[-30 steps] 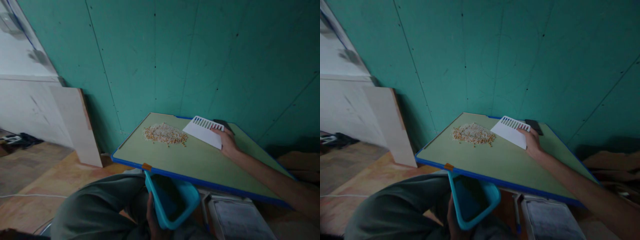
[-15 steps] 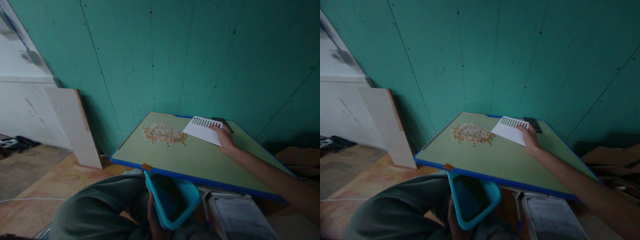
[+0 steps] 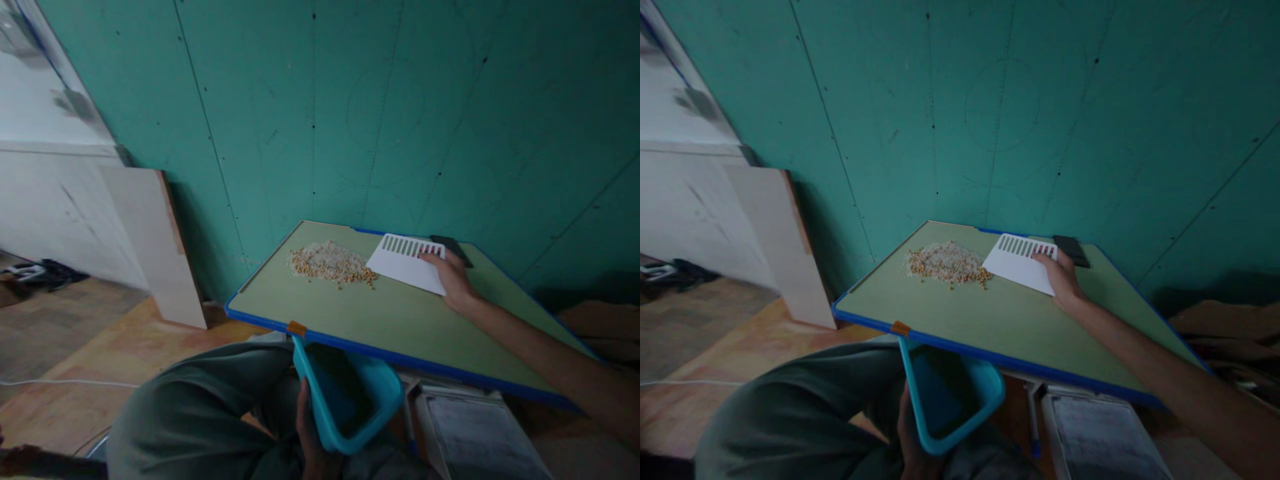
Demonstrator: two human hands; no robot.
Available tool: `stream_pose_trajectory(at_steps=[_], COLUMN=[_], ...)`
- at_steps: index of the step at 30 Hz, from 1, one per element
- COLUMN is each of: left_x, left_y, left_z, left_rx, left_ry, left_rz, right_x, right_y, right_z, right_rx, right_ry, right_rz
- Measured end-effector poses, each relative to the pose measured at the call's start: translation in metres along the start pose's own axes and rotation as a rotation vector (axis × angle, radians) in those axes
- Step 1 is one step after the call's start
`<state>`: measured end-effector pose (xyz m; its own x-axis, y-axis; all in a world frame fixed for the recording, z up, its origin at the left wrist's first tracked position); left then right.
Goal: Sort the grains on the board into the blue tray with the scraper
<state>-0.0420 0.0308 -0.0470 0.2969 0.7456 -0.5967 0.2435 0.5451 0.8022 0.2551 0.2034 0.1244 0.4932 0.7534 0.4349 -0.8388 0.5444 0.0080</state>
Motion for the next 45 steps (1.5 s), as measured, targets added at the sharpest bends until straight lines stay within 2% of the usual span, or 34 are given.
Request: stream_pose_trajectory(at_steps=[4, 8, 13, 18, 22, 29, 32, 37, 45], left_x=[-0.007, -0.012, -0.013, -0.009, -0.007, -0.010, -0.007, 0.002, -0.009], left_y=[0.006, 0.012, 0.012, 0.011, 0.007, 0.016, 0.010, -0.003, 0.009], left_z=[0.001, 0.002, 0.002, 0.002, 0.002, 0.001, 0.002, 0.002, 0.001], left_rx=[-0.045, -0.057, -0.041, -0.029, -0.047, -0.056, -0.057, -0.086, -0.080], left_ry=[0.014, 0.022, 0.006, -0.035, 0.041, -0.031, -0.040, 0.043, 0.016], left_rz=[-0.091, -0.113, -0.081, -0.070, -0.088, -0.077, -0.051, -0.062, -0.088], right_x=[-0.003, -0.008, -0.011, -0.011, -0.009, -0.008, -0.010, -0.011, -0.011], right_y=[0.003, 0.005, 0.007, 0.007, 0.006, 0.004, 0.005, 0.006, 0.006], right_z=[0.005, 0.012, 0.014, 0.015, 0.017, 0.019, 0.017, 0.013, 0.012], right_rx=[0.009, -0.011, 0.006, 0.023, 0.028, -0.015, -0.016, -0.002, 0.021], right_ry=[-0.021, -0.046, -0.048, -0.036, -0.026, -0.033, -0.019, -0.014, -0.001], right_rz=[0.024, 0.050, 0.088, 0.045, 0.016, 0.038, 0.060, 0.093, 0.104])
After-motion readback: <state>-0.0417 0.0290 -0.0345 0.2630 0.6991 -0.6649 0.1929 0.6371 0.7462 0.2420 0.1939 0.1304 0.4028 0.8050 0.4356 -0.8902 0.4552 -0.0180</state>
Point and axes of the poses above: each hand's wrist, its own x-axis towards the middle knuckle, its own y-axis out of the palm, z = x × y, the point moved 2 cm from there along x, towards the middle knuckle, and after that the axes turned 15 degrees about -y, right-handed, at the moved point
